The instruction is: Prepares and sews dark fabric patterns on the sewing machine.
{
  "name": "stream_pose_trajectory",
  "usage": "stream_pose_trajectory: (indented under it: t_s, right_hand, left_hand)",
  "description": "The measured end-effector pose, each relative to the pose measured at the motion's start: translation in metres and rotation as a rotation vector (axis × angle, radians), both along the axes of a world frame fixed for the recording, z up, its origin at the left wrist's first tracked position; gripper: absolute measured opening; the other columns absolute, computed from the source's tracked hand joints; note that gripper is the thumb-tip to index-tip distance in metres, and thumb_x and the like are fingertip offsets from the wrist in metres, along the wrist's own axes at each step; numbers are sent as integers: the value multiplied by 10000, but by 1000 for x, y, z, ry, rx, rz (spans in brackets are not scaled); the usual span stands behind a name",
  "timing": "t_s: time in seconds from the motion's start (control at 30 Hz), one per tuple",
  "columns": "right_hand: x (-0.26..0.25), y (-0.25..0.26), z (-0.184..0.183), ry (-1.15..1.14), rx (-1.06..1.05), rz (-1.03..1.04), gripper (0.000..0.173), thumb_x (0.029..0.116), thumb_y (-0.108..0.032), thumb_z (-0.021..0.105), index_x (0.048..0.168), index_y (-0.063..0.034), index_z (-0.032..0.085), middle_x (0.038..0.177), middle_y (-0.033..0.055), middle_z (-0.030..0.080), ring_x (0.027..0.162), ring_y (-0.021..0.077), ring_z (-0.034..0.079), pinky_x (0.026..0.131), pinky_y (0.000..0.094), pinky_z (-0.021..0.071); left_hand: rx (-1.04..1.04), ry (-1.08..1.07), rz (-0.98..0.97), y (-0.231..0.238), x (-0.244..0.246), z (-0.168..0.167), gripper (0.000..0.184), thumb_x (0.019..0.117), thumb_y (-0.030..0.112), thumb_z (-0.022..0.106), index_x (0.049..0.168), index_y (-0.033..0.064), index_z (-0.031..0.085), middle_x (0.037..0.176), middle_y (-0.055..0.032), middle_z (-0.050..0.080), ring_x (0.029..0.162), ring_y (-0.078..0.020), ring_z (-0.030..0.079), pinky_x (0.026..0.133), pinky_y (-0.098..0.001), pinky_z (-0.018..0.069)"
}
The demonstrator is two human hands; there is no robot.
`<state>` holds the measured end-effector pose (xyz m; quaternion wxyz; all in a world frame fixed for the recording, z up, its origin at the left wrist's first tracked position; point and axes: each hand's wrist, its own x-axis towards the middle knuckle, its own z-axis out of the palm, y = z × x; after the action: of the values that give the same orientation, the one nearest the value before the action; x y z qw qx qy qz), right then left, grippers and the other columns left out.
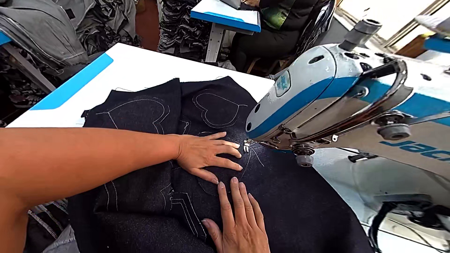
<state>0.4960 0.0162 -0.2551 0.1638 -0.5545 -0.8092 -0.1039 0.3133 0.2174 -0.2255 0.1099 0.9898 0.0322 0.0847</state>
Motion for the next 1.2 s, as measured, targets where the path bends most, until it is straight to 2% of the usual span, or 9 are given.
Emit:
stream_pose_trajectory:
  t_s: [0.2, 0.37, 0.73, 1.0, 1.2]
  right_hand:
    - [3, 4, 2, 12, -25, 12, 846, 1021, -687, 234, 1472, -46, 552, 1504, 243, 518, 1393, 384, 513, 1164, 518, 349]
    - [9, 2, 5, 13, -70, 37, 847, 1009, -697, 279, 1476, -42, 545, 1513, 246, 507, 1392, 391, 511, 1163, 506, 352]
    - [7, 4, 3, 20, -29, 32, 831, 1018, -686, 267, 1463, -49, 561, 1494, 237, 532, 1386, 377, 520, 1157, 510, 354]
    - [7, 4, 3, 20, -39, 25, 833, 1014, -690, 272, 1467, -51, 558, 1509, 229, 520, 1398, 362, 511, 1164, 505, 345]
    - [6, 2, 5, 34, -65, 12, 824, 1013, -693, 280, 1478, -68, 549, 1518, 224, 511, 1404, 357, 506, 1161, 501, 354]
  left_hand:
    - [6, -15, 4, 2, -1, 0, 639, 987, 542, 514, 1523, 195, 505, 1562, -164, 461, 1521, -400, 299, 1239, -647, 129]
    - [12, -14, 39, -7, -2, 0, 637, 991, 541, 514, 1535, 210, 488, 1569, -155, 456, 1527, -393, 293, 1240, -646, 129]
    - [-10, -10, 27, -3, -2, 2, 643, 978, 539, 550, 1531, 215, 494, 1577, -169, 442, 1527, -393, 293, 1243, -640, 125]
    - [-2, -12, 35, -4, -2, 1, 661, 974, 540, 542, 1535, 194, 492, 1576, -164, 449, 1529, -390, 292, 1249, -632, 120]
    - [-7, -14, 33, -4, -2, 3, 647, 985, 544, 512, 1526, 188, 501, 1574, -161, 451, 1525, -394, 300, 1241, -643, 148]
